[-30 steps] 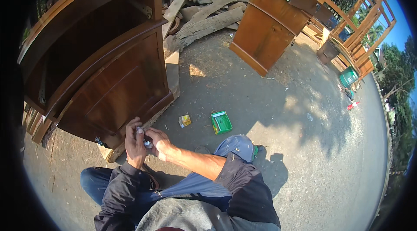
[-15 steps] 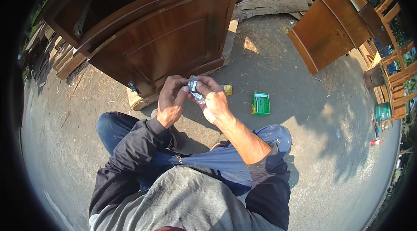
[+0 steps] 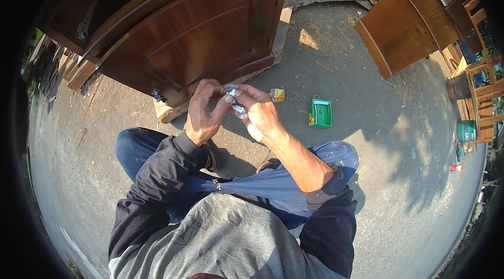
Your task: The person uses a power drill to drive screws into the hinges and frame of a wooden cabinet while sitting on the ground.
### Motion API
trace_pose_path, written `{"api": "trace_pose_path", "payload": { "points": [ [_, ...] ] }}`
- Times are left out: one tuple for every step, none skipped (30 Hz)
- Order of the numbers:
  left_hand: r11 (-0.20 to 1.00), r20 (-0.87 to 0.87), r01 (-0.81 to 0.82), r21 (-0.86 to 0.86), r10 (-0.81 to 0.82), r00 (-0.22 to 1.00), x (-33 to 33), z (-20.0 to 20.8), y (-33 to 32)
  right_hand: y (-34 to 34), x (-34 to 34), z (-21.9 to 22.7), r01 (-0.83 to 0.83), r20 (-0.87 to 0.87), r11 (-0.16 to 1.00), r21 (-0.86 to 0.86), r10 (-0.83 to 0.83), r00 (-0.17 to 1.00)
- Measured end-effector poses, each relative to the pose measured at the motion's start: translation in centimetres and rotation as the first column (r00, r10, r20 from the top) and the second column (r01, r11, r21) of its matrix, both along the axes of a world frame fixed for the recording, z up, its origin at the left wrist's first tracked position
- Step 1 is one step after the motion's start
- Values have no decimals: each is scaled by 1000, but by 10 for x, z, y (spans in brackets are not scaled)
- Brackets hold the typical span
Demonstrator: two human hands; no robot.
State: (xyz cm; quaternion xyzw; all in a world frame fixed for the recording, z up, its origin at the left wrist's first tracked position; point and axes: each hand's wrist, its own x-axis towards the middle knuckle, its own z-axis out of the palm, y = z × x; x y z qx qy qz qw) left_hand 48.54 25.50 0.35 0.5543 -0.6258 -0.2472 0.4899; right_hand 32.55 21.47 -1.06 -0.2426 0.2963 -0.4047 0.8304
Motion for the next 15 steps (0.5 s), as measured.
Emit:
{"api": "trace_pose_path", "payload": {
  "points": [
    [1000, -57, 5, 30, -3, 998, 0, -6, -2, 0, 0, -3, -20, 27, 1000, 4, 20, 999],
    [998, -115, 10, 59, -4, 993, 1, -10, -4, -1, 0, -5, -41, 54, 999, 5, 41, 998],
    [998, -114, 11, 62, -4, 993, 3, -12, -5, -2, -1, -4, -41, 55, 999, 9, 40, 998],
    [996, -164, 34, 84, -20, 986, 5, -13, -5, -3, -2, -3, -53, 112, 998, 45, 48, 993],
    [993, -215, 59, 103, -36, 976, 7, -15, -6, -4, -3, -3, -66, 168, 995, 80, 52, 984],
    [993, -214, 60, 106, -36, 976, 8, -16, -6, -5, -2, -4, -65, 168, 994, 83, 50, 984],
    [988, -254, 71, 140, -34, 967, 9, -18, -6, -6, -2, -7, -71, 170, 993, 96, 54, 984],
    [982, -294, 83, 170, -30, 955, 10, -18, -6, -7, -1, -8, -76, 171, 991, 106, 57, 984],
    [982, -293, 84, 171, -31, 956, 10, -18, -6, -6, -1, -9, -75, 172, 991, 107, 56, 983],
    [984, -302, 82, 160, -31, 953, 10, -17, -6, -4, 0, -9, -63, 118, 994, 84, 53, 992],
    [986, -312, 83, 147, -33, 950, 10, -15, -6, -3, 1, -9, -51, 62, 997, 58, 47, 997],
    [985, -310, 86, 147, -37, 950, 10, -13, -7, -2, 0, -8, -47, 64, 997, 58, 44, 997],
    [986, -236, 67, 155, -29, 971, 10, -9, -7, -2, 0, -8, -56, 87, 996, 63, 51, 995],
    [986, -166, 46, 161, -19, 986, 12, -7, -7, -1, 1, -8, -68, 104, 995, 69, 60, 993],
    [986, -170, 48, 161, -20, 985, 13, -5, -6, -1, 2, -9, -66, 100, 995, 70, 59, 993]
  ]
}}
